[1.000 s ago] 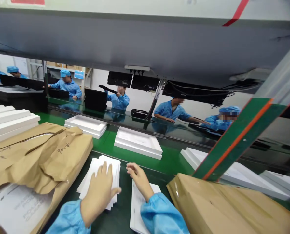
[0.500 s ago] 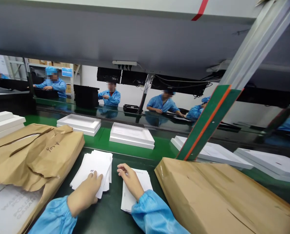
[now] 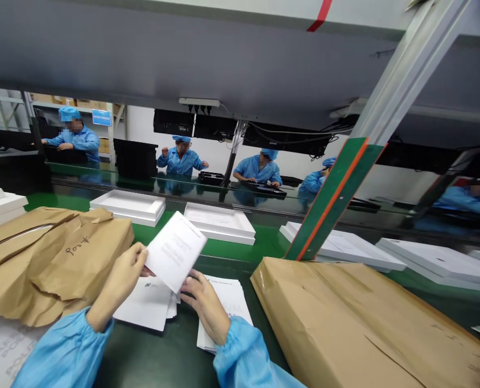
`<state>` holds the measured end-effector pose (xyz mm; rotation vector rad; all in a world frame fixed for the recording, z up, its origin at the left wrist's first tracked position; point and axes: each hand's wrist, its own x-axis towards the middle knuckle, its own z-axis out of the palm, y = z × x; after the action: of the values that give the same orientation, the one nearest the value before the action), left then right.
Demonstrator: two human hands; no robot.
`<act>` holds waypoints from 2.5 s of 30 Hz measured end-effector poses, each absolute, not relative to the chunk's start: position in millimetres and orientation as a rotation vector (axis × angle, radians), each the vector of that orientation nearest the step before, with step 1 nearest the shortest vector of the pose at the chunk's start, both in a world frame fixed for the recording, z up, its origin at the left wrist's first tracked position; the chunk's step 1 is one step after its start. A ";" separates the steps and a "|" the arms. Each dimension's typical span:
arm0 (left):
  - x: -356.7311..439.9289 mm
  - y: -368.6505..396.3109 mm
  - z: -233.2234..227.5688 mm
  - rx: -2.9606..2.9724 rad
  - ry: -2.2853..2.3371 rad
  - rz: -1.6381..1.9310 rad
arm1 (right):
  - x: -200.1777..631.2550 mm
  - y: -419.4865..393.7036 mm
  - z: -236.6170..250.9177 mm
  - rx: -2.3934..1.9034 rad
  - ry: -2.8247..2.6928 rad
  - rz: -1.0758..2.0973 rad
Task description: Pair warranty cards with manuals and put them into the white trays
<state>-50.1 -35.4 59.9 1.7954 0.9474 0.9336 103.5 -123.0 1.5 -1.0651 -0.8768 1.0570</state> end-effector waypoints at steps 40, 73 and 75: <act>-1.9 -21.4 -23.0 1.104 0.511 0.939 | 141.9 -139.3 23.1 -2.583 -1.713 0.459; -3.3 -26.0 -20.2 1.376 0.586 0.904 | 137.5 -137.6 19.7 -2.674 -1.501 0.017; -3.0 -25.9 -20.7 1.380 0.582 0.907 | 134.6 -136.3 17.5 -2.688 -1.488 -0.051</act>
<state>-3.0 -25.9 -20.7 1.3802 0.5816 0.9068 134.6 -136.3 17.5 -2.6881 -1.4880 -0.0514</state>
